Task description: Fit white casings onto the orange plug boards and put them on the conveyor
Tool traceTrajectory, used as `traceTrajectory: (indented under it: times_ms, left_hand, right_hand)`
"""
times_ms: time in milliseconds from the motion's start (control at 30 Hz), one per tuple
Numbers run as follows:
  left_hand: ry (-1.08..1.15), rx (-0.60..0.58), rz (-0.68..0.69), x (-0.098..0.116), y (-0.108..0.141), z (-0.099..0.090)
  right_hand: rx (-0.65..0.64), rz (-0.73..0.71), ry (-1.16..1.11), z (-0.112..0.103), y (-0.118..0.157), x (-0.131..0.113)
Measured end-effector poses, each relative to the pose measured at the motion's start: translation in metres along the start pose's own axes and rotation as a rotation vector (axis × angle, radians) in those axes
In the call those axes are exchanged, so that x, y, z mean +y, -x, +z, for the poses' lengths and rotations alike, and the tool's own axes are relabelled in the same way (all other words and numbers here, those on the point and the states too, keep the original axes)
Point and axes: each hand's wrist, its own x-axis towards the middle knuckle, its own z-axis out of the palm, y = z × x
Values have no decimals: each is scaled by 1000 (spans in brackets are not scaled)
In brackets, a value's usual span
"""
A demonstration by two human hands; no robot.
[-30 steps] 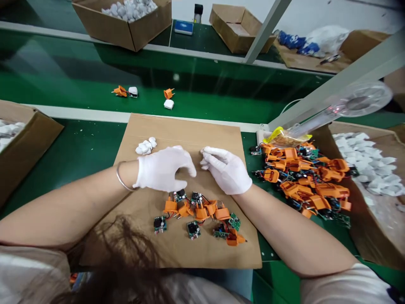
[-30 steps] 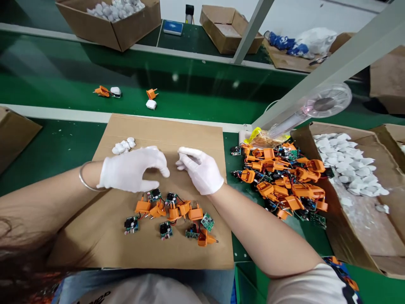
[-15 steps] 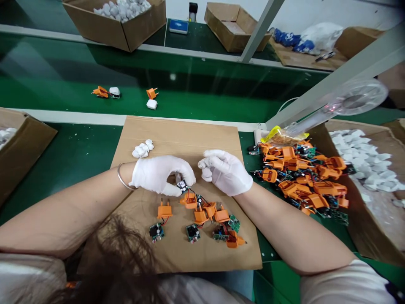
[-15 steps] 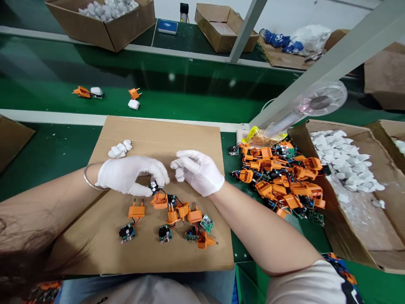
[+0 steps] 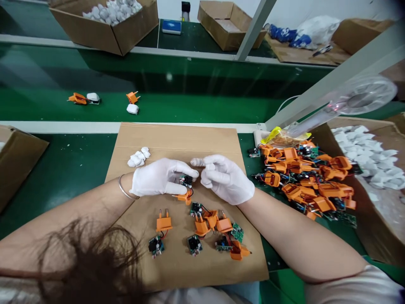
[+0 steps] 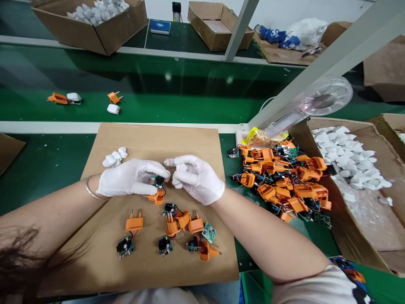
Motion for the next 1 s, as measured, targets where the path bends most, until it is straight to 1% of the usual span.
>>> traceTrajectory:
  times_ms: [100,167,267,333,433,500,633,700,767,867,1000]
  left_hand:
    - [150,2,-4,2,0,2]
    - [199,25,6,3,0,4]
    - [205,52,3,3,-1,6]
    - [209,64,-22,3,0,7]
    - [264,78,-70,0,0,8]
    - [255,77,-85,-1,0,8]
    - [226,111,-69,-2,-2,10]
    - [241,123,-66,-2,-2,11]
    - [268,136,-62,-2,-1,14]
    - [298,201,-31,-3,0,17]
    - [246,304,30,-7,-1,21]
  right_hand:
    - [-44,23,11,-2,-2,1]
    - [-46,34,31,-3,-2,2]
    - [11,0,106,-3,0,2]
    - [42,-9,153,-3,2,2]
    - [79,-5,133,-2,2,2]
    - [98,-23,91,-1,1,2]
    - [53,-72,25,0,-2,3]
    - [38,-57,21,0,-2,3]
    - [49,-47,54,-1,-1,5]
    - [99,-86,160,-4,0,8]
    - [175,-144,246,-3,3,12]
